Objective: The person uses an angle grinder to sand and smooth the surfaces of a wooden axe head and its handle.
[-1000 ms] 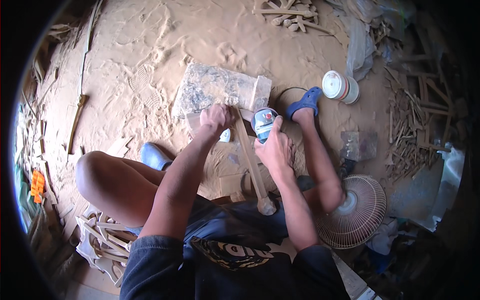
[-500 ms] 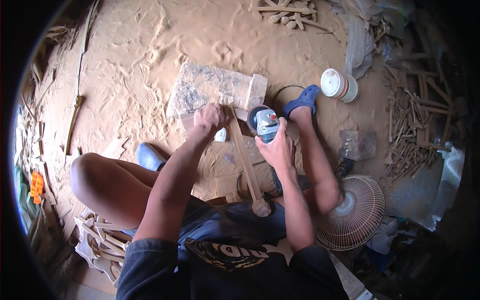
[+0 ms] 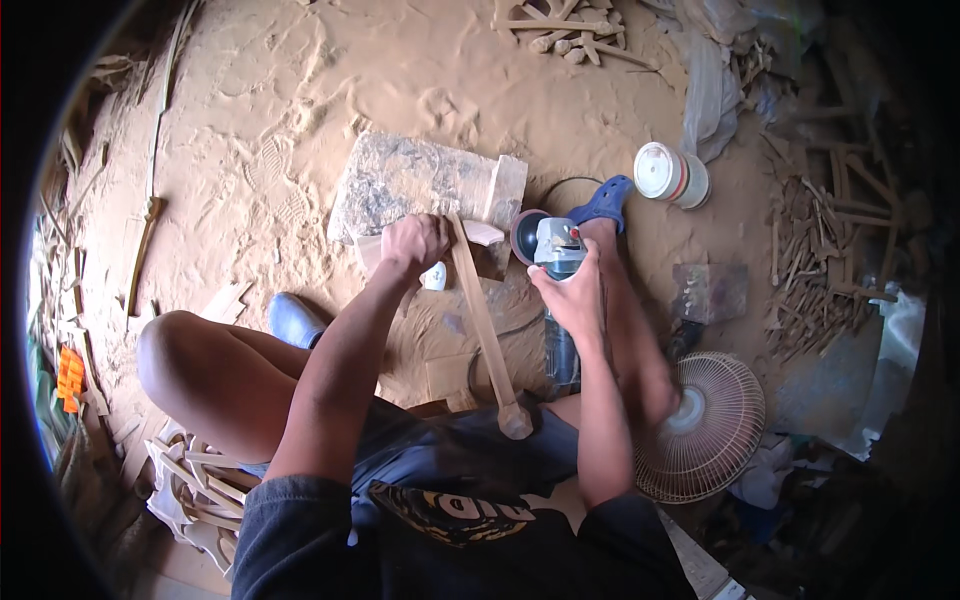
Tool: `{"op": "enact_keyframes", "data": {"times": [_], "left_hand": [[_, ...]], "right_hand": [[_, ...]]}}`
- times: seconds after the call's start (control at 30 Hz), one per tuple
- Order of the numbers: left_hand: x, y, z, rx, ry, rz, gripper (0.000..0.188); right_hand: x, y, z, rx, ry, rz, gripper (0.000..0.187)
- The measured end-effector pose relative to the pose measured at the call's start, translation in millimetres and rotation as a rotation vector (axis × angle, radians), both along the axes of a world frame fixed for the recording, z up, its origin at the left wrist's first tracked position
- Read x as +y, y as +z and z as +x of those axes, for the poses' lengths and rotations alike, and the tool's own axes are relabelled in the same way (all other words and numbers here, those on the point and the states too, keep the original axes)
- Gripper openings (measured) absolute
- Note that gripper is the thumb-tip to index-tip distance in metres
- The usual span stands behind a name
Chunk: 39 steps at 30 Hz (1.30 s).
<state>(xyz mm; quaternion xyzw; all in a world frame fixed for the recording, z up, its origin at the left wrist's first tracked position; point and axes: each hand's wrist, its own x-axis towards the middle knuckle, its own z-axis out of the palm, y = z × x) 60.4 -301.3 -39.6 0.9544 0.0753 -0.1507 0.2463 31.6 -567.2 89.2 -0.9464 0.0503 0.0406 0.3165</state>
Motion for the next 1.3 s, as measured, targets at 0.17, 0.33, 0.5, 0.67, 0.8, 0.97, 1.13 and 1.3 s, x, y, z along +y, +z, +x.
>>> {"op": "enact_keyframes", "data": {"times": [0.17, 0.33, 0.5, 0.67, 0.8, 0.97, 1.13, 1.3], "left_hand": [[5.2, 2.9, -3.9, -0.06, 0.004, -0.026, 0.045], [-0.9, 10.5, -2.8, -0.096, -0.02, -0.029, 0.049], [4.6, 12.6, -1.8, 0.023, 0.042, -0.023, 0.059], [-0.4, 3.8, -3.8, -0.035, 0.049, -0.032, 0.061], [-7.8, -0.5, -4.6, -0.138, 0.043, -0.023, 0.057], [-36.0, 35.9, -36.7, -0.309, 0.129, 0.012, 0.041], [-116.2, 36.0, -158.0, -0.259, 0.417, -0.183, 0.061], [-104.5, 44.7, -156.5, -0.01, 0.267, -0.812, 0.044]], "right_hand": [[-13.8, 19.0, 40.4, 0.268, 0.12, 0.145, 0.093], [-13.7, 18.5, 51.0, 0.424, 0.11, 0.142, 0.093], [6.6, 41.9, 51.0, 0.541, 0.087, 0.105, 0.094], [-20.1, 23.4, 23.8, 0.329, 0.06, 0.063, 0.096], [-35.3, 29.9, 9.7, 0.245, -0.03, 0.324, 0.095], [-50.8, 29.9, -5.7, -0.05, -0.185, 0.643, 0.079], [-69.3, 13.4, -25.3, 0.086, -0.367, 0.818, 0.081], [-87.0, 13.3, -33.9, 0.068, -0.472, 0.855, 0.085]]}}
